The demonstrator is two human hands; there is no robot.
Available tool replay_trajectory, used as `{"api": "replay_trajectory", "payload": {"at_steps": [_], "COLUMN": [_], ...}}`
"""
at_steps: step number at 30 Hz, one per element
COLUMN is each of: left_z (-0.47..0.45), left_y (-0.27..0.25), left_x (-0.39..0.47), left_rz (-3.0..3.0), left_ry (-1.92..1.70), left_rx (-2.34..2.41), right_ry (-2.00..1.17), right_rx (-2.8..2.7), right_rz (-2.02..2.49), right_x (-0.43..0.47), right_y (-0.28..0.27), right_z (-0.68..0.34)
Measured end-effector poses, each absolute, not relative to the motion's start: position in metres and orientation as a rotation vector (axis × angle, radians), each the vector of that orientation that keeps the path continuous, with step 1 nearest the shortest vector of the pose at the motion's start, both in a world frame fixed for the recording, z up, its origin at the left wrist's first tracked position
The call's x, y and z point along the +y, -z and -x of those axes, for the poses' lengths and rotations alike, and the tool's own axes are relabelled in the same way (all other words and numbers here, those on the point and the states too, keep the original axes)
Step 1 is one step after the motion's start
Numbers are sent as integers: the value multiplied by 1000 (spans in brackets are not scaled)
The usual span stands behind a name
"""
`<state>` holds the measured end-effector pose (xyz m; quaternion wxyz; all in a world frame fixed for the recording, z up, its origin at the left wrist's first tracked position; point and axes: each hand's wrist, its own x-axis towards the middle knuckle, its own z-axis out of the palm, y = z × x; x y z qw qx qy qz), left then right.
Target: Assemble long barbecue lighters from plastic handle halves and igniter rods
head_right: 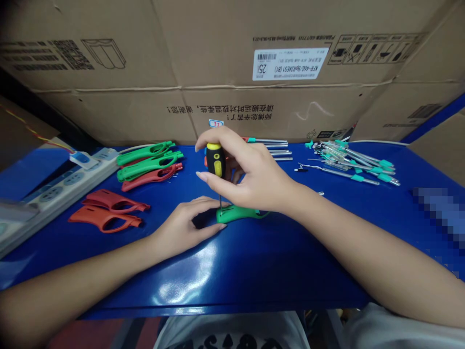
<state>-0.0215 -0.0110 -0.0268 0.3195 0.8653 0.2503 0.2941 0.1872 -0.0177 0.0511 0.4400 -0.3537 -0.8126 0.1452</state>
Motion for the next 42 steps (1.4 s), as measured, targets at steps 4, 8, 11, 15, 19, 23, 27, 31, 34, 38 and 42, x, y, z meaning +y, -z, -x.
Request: {"api": "replay_trajectory", "payload": {"at_steps": [4, 8, 11, 15, 19, 23, 27, 31, 34, 38, 42], "left_z": [22, 22, 21, 20, 20, 21, 21, 21, 21, 21, 21], "left_y": [28, 28, 27, 26, 25, 25, 26, 27, 27, 26, 25], "left_x": [-11, -11, -10, -10, -11, -11, -10, -10, -10, -11, -11], "left_rz": [-2271, -2271, -2275, -2283, -2287, -2286, -2288, -2292, -2280, -2267, -2257], "left_ry": [-792, -786, -798, -814, -825, -803, -811, -809, -810, -804, -800], "left_rx": [650, 648, 644, 635, 637, 646, 654, 648, 650, 687, 694], "right_ry": [-329, -325, -307, -277, -280, -257, -245, -256, -284, -304, -296], "right_rx": [-2029, -2027, -2034, -2060, -2091, -2114, -2136, -2166, -2188, -2192, -2187], "right_rz": [881, 868, 868, 852, 820, 820, 856, 852, 835, 830, 824], "right_x": [-18, -20, -21, -21, -20, -22, -22, -21, -21, -22, -22], "right_y": [-50, -50, -51, -51, -51, -51, -51, -53, -55, -56, -56], "right_z": [-186, -185, -185, -185, -185, -185, -186, -186, -186, -186, -186]}}
